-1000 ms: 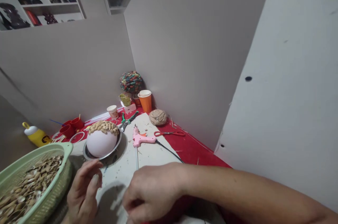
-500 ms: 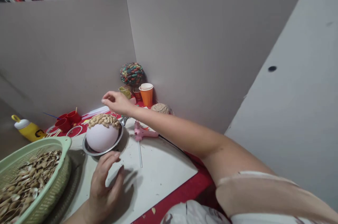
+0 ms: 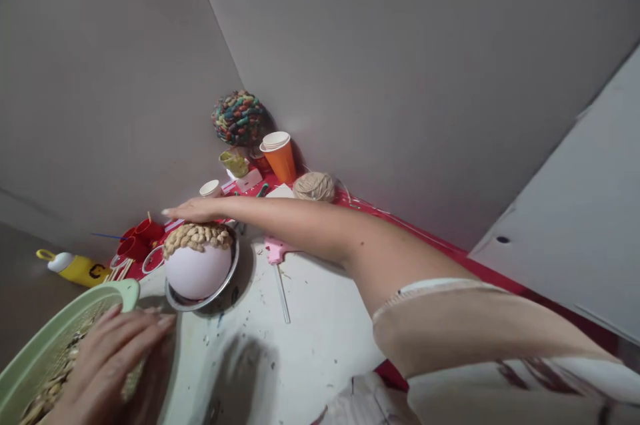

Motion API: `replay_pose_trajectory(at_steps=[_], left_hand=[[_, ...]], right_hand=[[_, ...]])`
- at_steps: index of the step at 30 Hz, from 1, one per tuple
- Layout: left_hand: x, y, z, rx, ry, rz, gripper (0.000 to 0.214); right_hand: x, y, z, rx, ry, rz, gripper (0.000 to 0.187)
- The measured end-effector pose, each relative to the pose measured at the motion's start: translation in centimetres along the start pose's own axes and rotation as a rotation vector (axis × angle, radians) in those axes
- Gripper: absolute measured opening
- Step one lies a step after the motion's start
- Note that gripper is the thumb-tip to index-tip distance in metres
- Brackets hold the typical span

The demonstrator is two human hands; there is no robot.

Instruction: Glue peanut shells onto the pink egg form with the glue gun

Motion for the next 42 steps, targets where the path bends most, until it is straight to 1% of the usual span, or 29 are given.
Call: replay_pose_trajectory(at_steps=[1,3,6,9,12,15,20,25,32,37,40,42], left_hand=[[1.0,-0.5,0.5,0.035,-0.003,0.006,0.03],[3.0,-0.8,1.7,0.099,-0.006,0.023,0.026],[5.4,0.3,3.3,0.153,0.028,0.055,0.02],[6.4,1.7,4.6,0.161,0.069,0.169,0.015],[6.6,2.6,5.0,0.157,0.141,0.296,0.015],[6.6,2.8,5.0,0.178,0.211,0.347,0.017],[6.6,3.1,5.3,0.24,0.285,0.352,0.02],[6.5,3.6,5.7,0.265,0.316,0.345,0.022],[6.4,3.9,5.8,0.31,0.386,0.348,0.021],[6.3,4.1,5.9,0.315,0.382,0.367,0.023],[6.3,4.0,6.0,0.305,0.386,0.38,0.027],[6.3,4.0,6.1,0.301,0.385,0.413,0.027]], right_hand=[[0.0,0.2,0.0,0.003,0.007,0.039,0.056],[-0.1,0.7,0.1,0.014,0.022,0.122,0.062],[-0.2,1.3,0.6,0.043,0.018,0.176,0.065],[-0.1,1.7,1.0,0.064,0.019,0.154,0.065],[0.2,1.7,1.4,0.085,0.009,0.117,0.057],[0.3,1.7,1.6,0.089,-0.001,0.104,0.051],[-0.1,1.6,1.8,0.068,-0.011,0.128,0.052],[-0.5,1.5,1.9,0.064,-0.027,0.151,0.056],[0.7,2.4,1.2,0.09,-0.051,0.132,0.06],[1.5,3.1,0.8,0.096,-0.074,0.125,0.064],[1.4,3.2,0.9,0.088,-0.089,0.149,0.064],[1.3,3.2,1.0,0.083,-0.097,0.169,0.063]])
Point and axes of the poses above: each hand's wrist, its own x-axis towards the middle knuckle, its own y-axis out of the palm, z = x × y, the point moved 5 cm from there along x, towards the middle knuckle, and after that the axes turned 4 degrees about -z, right-handed, at the moved point
